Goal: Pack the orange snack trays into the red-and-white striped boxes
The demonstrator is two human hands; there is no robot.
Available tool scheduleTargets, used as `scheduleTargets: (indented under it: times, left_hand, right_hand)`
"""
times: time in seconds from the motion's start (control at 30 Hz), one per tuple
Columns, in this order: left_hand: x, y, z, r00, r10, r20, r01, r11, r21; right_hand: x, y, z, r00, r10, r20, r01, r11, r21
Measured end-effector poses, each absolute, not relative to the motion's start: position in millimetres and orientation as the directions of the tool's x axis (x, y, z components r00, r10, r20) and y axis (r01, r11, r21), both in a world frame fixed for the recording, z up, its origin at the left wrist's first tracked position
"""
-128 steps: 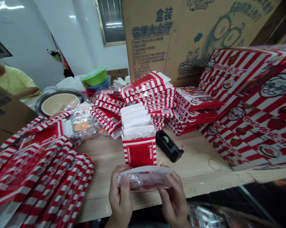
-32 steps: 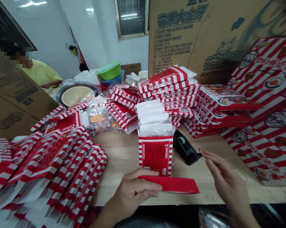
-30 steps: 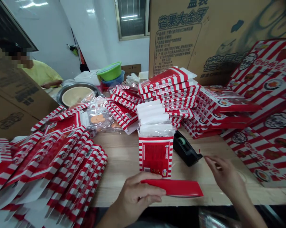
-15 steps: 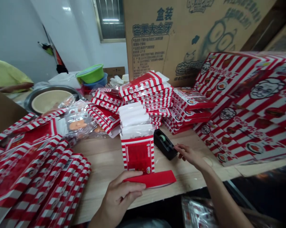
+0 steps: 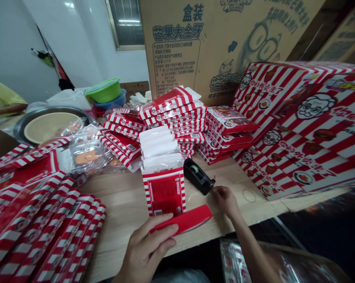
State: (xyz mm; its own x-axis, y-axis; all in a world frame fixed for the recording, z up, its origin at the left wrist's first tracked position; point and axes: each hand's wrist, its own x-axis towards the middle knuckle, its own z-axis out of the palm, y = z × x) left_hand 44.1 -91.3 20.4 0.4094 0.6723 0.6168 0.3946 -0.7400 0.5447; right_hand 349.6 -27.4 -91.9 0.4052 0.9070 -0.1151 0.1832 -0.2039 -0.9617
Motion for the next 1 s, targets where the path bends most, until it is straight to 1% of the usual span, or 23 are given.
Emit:
scheduleTargets:
  times: [0.1,0.17,0.23,0.3,0.4,0.47,0.6,0.7,0.8,0.87,0.93,1.0]
  left_hand:
    - [51.6,-95.7,20.0,0.364,0.678,0.639,0.446,-0.729,0.519]
    - [56.5,-98.0,22.0,0.340,0.679,0.651,0.475,-0.721,0.504]
    - [60.9,-99.6,24.9,0.332,0.668,0.666,0.501,-0.723,0.475]
    - [64.3,-100.5,27.9,0.331,0.658,0.676,0.520,-0.725,0.451]
    - [66.2,-100.1,32.2,0.349,0.646,0.679,0.540,-0.731,0.418]
    - [65.1,-98.7,36.5,0.406,0.632,0.660,0.556,-0.744,0.371]
    - [61.0,-92.0,49.7,0.597,0.586,0.548,0.565,-0.792,0.232]
    - [58.1,-83.7,57.8,0.652,0.574,0.496,0.552,-0.807,0.209]
    - [58.5,-79.6,57.8,0.665,0.558,0.497,0.505,-0.826,0.252]
    - [63.0,-83.8,52.1,0.683,0.522,0.511,0.434,-0.853,0.290]
    - [70.5,-92.6,42.2,0.720,0.442,0.535,0.302,-0.894,0.332]
    - [77.7,-100.4,30.9,0.758,0.360,0.544,0.139,-0.904,0.404]
  right_hand:
    - [347.4,-35.3,-86.6,0.464,0.880,-0.102,0.161,-0.197,-0.967]
    - [339.7,-55.5,-67.5,0.474,0.876,-0.087,0.133,-0.168,-0.977]
    - [319.8,-85.4,-38.2,0.481,0.875,-0.058,0.090,-0.115,-0.989]
    - [287.3,-115.7,-5.1,0.470,0.881,-0.043,-0.032,-0.032,-0.999]
    - [231.3,-141.5,33.3,0.329,0.940,-0.089,-0.223,-0.014,-0.975]
    - [203.8,-142.7,43.4,0.352,0.925,-0.144,-0.301,-0.034,-0.953]
    - [184.6,-131.7,31.3,0.404,0.897,-0.181,-0.343,-0.035,-0.939]
    - [185.7,-127.5,7.8,0.416,0.891,-0.181,-0.352,-0.026,-0.936]
    - [194.2,-127.6,-13.9,0.391,0.904,-0.174,-0.350,-0.029,-0.936]
    - [209.4,-131.6,-21.8,0.347,0.916,-0.203,-0.372,-0.065,-0.926]
    - [236.4,-142.2,-25.4,0.309,0.916,-0.256,-0.414,-0.113,-0.903]
    - [275.5,-161.0,-28.5,0.333,0.897,-0.290,-0.383,-0.152,-0.911]
